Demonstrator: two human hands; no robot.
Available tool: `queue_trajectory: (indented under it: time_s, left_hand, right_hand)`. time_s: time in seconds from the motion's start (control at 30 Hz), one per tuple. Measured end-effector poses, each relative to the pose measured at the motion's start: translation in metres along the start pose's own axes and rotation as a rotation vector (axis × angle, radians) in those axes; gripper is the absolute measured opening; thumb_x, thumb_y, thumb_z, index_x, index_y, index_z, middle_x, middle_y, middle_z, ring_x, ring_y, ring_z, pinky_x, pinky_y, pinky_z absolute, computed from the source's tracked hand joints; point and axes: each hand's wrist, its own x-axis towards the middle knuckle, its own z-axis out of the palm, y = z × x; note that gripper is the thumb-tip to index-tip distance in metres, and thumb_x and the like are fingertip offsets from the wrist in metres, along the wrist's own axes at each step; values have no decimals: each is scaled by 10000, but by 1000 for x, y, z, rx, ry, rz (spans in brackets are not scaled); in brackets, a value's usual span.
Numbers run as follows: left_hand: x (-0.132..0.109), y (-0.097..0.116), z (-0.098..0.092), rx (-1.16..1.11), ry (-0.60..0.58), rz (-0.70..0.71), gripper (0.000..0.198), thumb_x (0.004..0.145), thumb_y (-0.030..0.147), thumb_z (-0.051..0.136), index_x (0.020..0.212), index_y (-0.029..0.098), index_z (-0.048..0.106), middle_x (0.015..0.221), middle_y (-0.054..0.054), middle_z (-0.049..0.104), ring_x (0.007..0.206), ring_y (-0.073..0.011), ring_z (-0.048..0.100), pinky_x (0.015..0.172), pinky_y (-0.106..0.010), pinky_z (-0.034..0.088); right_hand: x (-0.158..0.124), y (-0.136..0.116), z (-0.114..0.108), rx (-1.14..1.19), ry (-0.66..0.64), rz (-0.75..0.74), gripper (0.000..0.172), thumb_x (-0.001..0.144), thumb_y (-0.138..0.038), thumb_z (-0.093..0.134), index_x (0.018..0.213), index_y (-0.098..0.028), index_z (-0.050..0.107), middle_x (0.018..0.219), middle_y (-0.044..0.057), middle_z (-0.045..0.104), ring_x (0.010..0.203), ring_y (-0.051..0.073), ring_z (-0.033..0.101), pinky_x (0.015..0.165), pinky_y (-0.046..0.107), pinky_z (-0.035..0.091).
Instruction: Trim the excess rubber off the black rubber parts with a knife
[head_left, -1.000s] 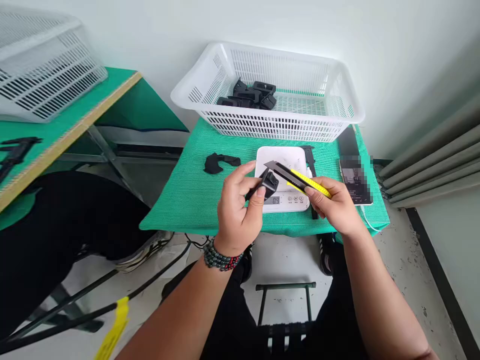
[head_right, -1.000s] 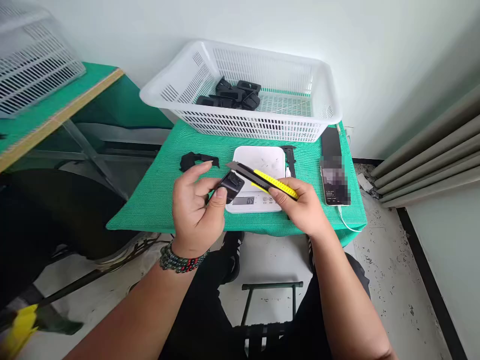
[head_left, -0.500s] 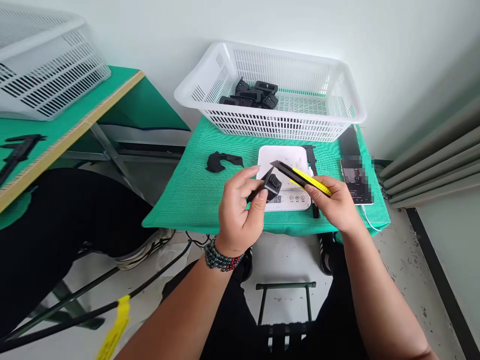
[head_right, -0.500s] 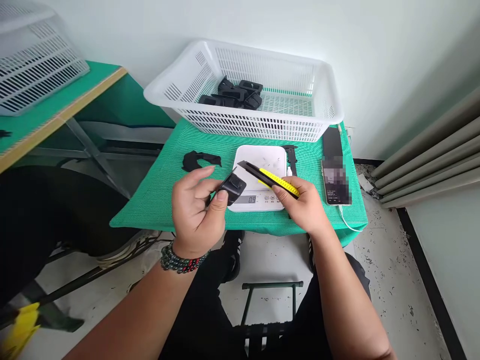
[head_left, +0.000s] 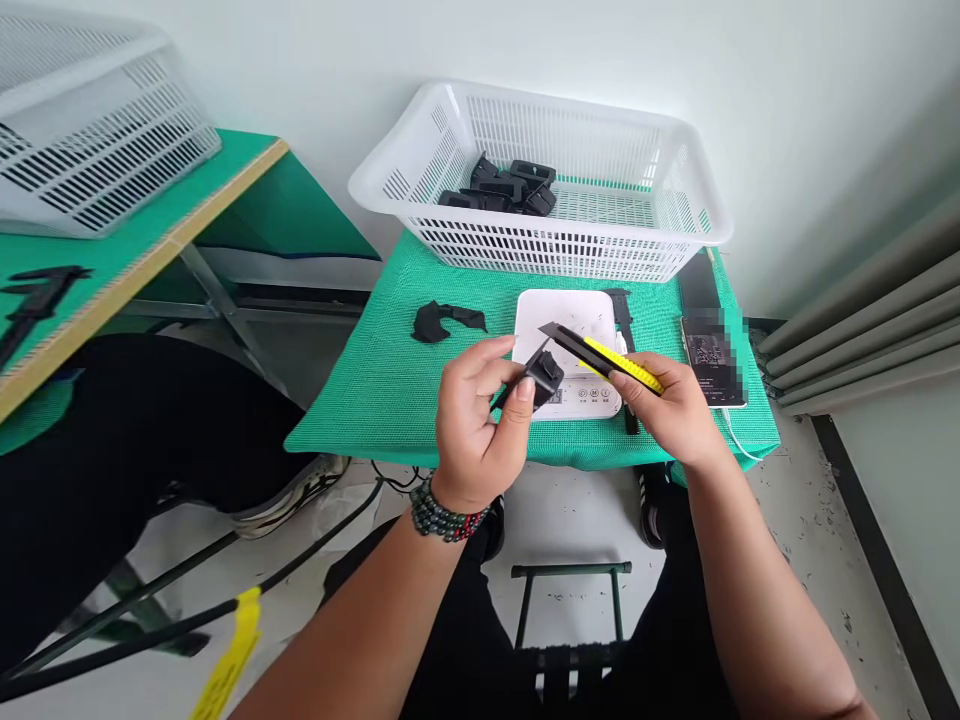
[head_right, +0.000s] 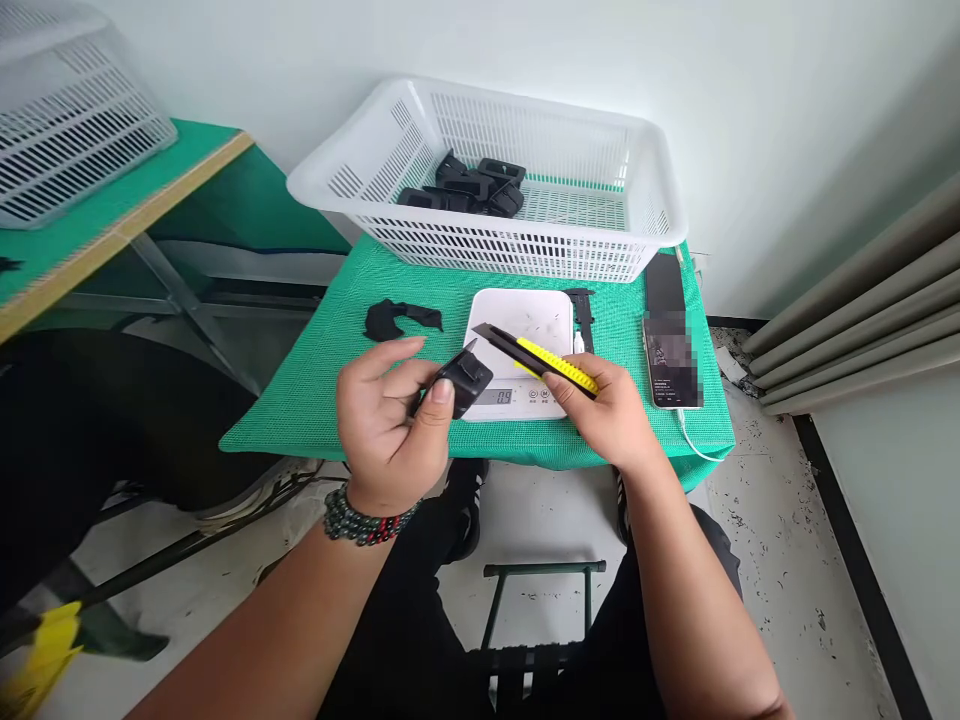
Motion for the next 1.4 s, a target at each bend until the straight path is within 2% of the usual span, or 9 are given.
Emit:
queue_trajectory:
  time_s: [0.13, 0.33, 0.53, 0.67, 0.8, 1.0, 1.13, 1.2, 1.4]
  left_hand:
    - [0, 0, 1, -16, -5, -4, 365, 1044, 238, 603, 1400, 236, 524, 889, -3, 693, 715, -131, 695, 710, -284, 617]
    - [-2, -4, 1, -11, 19, -73, 362, 1042, 258, 611, 1394, 238, 527, 831, 12, 670, 687, -128, 674, 646, -267, 578]
    - [-2, 1, 2, -25, 10, -9, 358, 1049, 251, 604, 1396, 234, 521, 864, 8, 678, 711, -134, 689, 711, -306, 609]
    - [-2, -2, 2, -12, 44, -68, 350, 1048, 275, 610, 1387, 237, 533, 835, 8, 667, 724, -146, 693, 680, -296, 588]
    - [-3, -4, 2, 14, 48, -98, 351, 1049, 310, 606, 1382, 239, 520, 838, 5, 673, 681, -143, 672, 659, -299, 590]
    - [-3, -3, 1, 42, 49, -39, 351, 1038, 294, 609, 1375, 247, 522, 851, 9, 673, 687, -143, 676, 713, -323, 603]
    - [-1, -4, 1, 9, 48, -86, 348, 1044, 271, 604, 1383, 247, 528, 827, 15, 663, 664, -137, 662, 647, -290, 565]
    - [-1, -5, 1, 26, 52, -80, 350, 1041, 276, 609, 1380, 244, 528, 829, 14, 666, 674, -140, 669, 670, -300, 579]
    - [-5, -6, 0, 97, 58, -33, 363, 1037, 319, 610, 1377, 236, 513, 866, 4, 681, 690, -156, 682, 753, -356, 623]
  right_hand:
    - [1, 2, -2, 30, 21, 42, 369, 864, -563, 757, 884, -196, 721, 604, -51, 486, 561, 113, 410, 521, 279, 317]
    - [-6, -4, -1, 116, -139, 23, 402, 849, -600, 768, 898, -203, 734, 564, -66, 444, 538, 115, 408, 513, 279, 326]
    - [1, 2, 0, -21, 40, 69, 386, 844, -568, 766, 897, -187, 737, 646, -30, 526, 607, 122, 439, 537, 278, 337]
    - [-2, 2, 0, 92, -18, 87, 433, 839, -626, 766, 927, -204, 732, 570, -63, 453, 542, 120, 403, 509, 283, 323]
    - [-4, 1, 1, 109, -106, 76, 452, 827, -639, 777, 939, -202, 754, 579, -59, 453, 547, 121, 408, 510, 284, 330]
    - [2, 6, -1, -30, 22, 120, 440, 834, -621, 770, 896, -187, 733, 609, -47, 483, 563, 113, 401, 495, 274, 311]
    - [-2, 1, 0, 114, -103, 124, 486, 815, -668, 777, 918, -196, 722, 597, -64, 452, 511, 102, 392, 453, 268, 306]
    - [-3, -1, 1, 151, -155, 136, 491, 815, -673, 774, 909, -194, 719, 606, -63, 450, 507, 99, 393, 444, 266, 297]
    - [2, 2, 1, 25, -14, 128, 475, 798, -642, 800, 895, -182, 732, 620, -46, 500, 553, 102, 399, 475, 265, 307]
